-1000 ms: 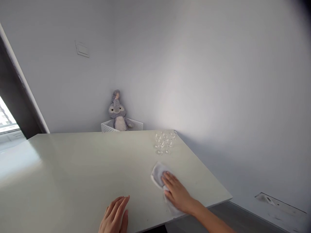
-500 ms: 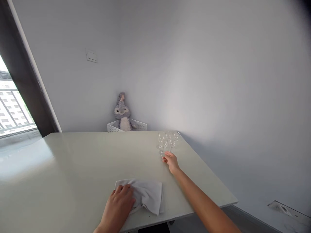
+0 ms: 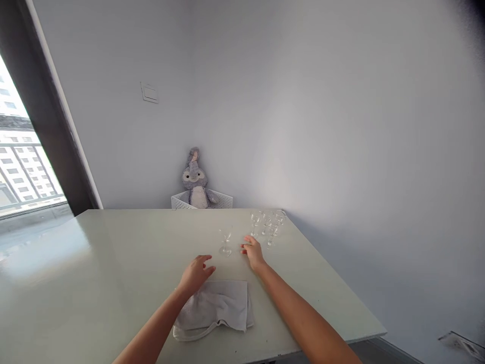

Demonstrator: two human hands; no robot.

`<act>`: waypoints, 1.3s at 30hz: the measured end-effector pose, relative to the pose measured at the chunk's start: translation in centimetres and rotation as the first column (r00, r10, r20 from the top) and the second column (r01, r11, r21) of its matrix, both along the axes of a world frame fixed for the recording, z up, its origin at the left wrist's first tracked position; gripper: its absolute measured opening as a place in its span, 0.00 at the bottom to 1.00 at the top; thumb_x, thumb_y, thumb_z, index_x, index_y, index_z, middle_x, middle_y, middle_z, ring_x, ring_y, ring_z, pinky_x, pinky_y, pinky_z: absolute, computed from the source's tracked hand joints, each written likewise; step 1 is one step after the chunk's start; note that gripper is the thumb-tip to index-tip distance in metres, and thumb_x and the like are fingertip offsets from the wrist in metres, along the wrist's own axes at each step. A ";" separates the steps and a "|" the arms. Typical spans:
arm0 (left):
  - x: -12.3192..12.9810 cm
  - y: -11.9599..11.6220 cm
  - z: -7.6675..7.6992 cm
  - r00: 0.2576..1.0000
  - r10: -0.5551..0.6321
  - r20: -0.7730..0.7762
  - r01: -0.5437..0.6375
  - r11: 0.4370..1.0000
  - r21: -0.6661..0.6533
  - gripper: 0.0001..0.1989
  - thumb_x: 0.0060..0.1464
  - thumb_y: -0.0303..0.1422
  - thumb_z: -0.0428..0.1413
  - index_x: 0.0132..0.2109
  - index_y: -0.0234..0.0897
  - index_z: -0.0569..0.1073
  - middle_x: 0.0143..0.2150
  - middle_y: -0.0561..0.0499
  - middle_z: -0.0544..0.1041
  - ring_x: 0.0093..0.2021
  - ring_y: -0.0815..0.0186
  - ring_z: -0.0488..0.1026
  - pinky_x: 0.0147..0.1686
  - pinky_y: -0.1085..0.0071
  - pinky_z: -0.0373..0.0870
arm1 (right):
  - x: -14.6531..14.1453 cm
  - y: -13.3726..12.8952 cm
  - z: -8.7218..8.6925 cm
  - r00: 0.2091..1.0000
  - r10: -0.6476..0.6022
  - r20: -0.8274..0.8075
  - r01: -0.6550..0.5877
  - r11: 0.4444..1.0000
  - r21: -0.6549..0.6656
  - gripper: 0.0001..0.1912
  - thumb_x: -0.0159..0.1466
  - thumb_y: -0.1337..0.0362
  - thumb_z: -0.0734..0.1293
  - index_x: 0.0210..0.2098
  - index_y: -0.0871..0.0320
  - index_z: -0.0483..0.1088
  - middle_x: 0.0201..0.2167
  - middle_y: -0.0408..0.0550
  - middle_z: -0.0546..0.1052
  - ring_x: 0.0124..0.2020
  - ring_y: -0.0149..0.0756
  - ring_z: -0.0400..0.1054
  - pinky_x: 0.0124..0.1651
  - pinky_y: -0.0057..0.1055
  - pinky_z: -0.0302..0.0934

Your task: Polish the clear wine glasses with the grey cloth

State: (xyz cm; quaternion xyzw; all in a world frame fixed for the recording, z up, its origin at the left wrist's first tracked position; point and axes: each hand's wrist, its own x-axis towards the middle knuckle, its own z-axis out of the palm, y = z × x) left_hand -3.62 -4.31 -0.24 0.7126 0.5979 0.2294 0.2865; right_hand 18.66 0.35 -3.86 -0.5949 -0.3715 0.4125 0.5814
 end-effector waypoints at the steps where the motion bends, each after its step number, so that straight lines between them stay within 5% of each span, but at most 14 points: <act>1: 0.4 0.8 -0.5 0.988 0.100 0.115 -0.095 0.994 -0.050 0.22 0.47 0.35 0.51 0.51 0.36 0.64 0.53 0.44 0.66 0.42 0.65 0.69 0.39 0.71 0.64 | 0.6 0.6 0.0 0.998 -0.056 -0.001 0.056 0.998 -0.005 0.30 0.44 0.68 0.61 0.49 0.58 0.63 0.50 0.53 0.67 0.25 0.28 0.67 0.27 0.24 0.60; 5: 2.1 3.2 -1.6 0.855 0.313 0.413 -0.273 0.950 -0.153 0.32 0.43 0.36 0.55 0.56 0.37 0.55 0.57 0.41 0.61 0.37 0.68 0.70 0.30 0.74 0.65 | 2.9 3.7 -0.1 0.983 -0.181 -0.014 0.180 0.984 -0.012 0.35 0.44 0.68 0.61 0.54 0.56 0.56 0.47 0.52 0.69 0.22 0.27 0.67 0.25 0.24 0.60; 8: 2.8 4.3 -2.0 0.802 0.366 0.472 -0.322 0.930 -0.175 0.25 0.44 0.38 0.54 0.50 0.36 0.61 0.49 0.43 0.69 0.34 0.68 0.71 0.25 0.76 0.64 | 3.4 5.9 -0.1 0.982 -0.184 -0.034 0.184 0.983 0.007 0.34 0.44 0.67 0.61 0.53 0.56 0.57 0.43 0.49 0.70 0.23 0.27 0.67 0.24 0.23 0.60; 12: 1.8 5.3 -2.3 0.819 0.374 0.435 -0.358 0.926 -0.123 0.14 0.44 0.37 0.53 0.39 0.35 0.69 0.31 0.49 0.74 0.27 0.68 0.70 0.24 0.74 0.61 | 1.7 7.4 -0.1 0.990 -0.126 -0.056 0.127 0.992 0.012 0.30 0.44 0.67 0.61 0.48 0.58 0.60 0.41 0.48 0.70 0.24 0.25 0.65 0.24 0.21 0.60; 20: -4.8 5.5 -2.5 0.770 0.529 0.357 -0.570 0.822 0.010 0.11 0.47 0.34 0.49 0.38 0.36 0.69 0.31 0.48 0.74 0.30 0.65 0.70 0.30 0.72 0.61 | -9.7 8.2 -0.4 0.980 0.182 -0.075 -0.183 0.983 -0.015 0.27 0.43 0.70 0.62 0.45 0.57 0.63 0.41 0.49 0.70 0.22 0.23 0.65 0.21 0.20 0.58; 25: -5.9 5.2 -2.4 0.751 0.557 0.355 -0.611 0.790 0.053 0.11 0.48 0.34 0.48 0.39 0.36 0.68 0.31 0.49 0.74 0.29 0.65 0.70 0.31 0.71 0.62 | -17.4 8.4 0.3 0.929 0.362 -0.076 -0.364 0.931 -0.010 0.28 0.44 0.72 0.63 0.46 0.57 0.64 0.45 0.50 0.69 0.24 0.25 0.66 0.21 0.21 0.59; 29: -5.9 5.4 -2.7 0.761 0.537 0.365 -0.594 0.802 0.060 0.11 0.47 0.33 0.48 0.39 0.37 0.69 0.29 0.50 0.75 0.27 0.65 0.70 0.29 0.72 0.62 | -20.3 8.2 0.7 0.892 0.449 -0.054 -0.449 0.893 0.009 0.29 0.44 0.73 0.63 0.46 0.56 0.64 0.49 0.50 0.66 0.27 0.27 0.67 0.22 0.22 0.60; 34: -6.1 5.8 -3.1 0.761 0.539 0.361 -0.599 0.798 0.070 0.13 0.46 0.33 0.49 0.40 0.37 0.70 0.26 0.51 0.73 0.28 0.65 0.70 0.29 0.73 0.61 | -17.8 6.3 1.0 0.906 0.424 -0.019 -0.423 0.905 0.034 0.26 0.46 0.71 0.61 0.46 0.56 0.63 0.52 0.51 0.63 0.26 0.26 0.67 0.24 0.22 0.61; 39: -7.0 6.5 -3.3 0.735 0.570 0.368 -0.632 0.772 0.068 0.13 0.46 0.33 0.49 0.40 0.36 0.71 0.26 0.52 0.71 0.28 0.65 0.68 0.31 0.72 0.61 | -8.0 1.3 0.7 0.952 0.306 0.013 -0.306 0.950 0.058 0.18 0.46 0.68 0.60 0.38 0.60 0.66 0.40 0.50 0.70 0.24 0.27 0.66 0.22 0.24 0.59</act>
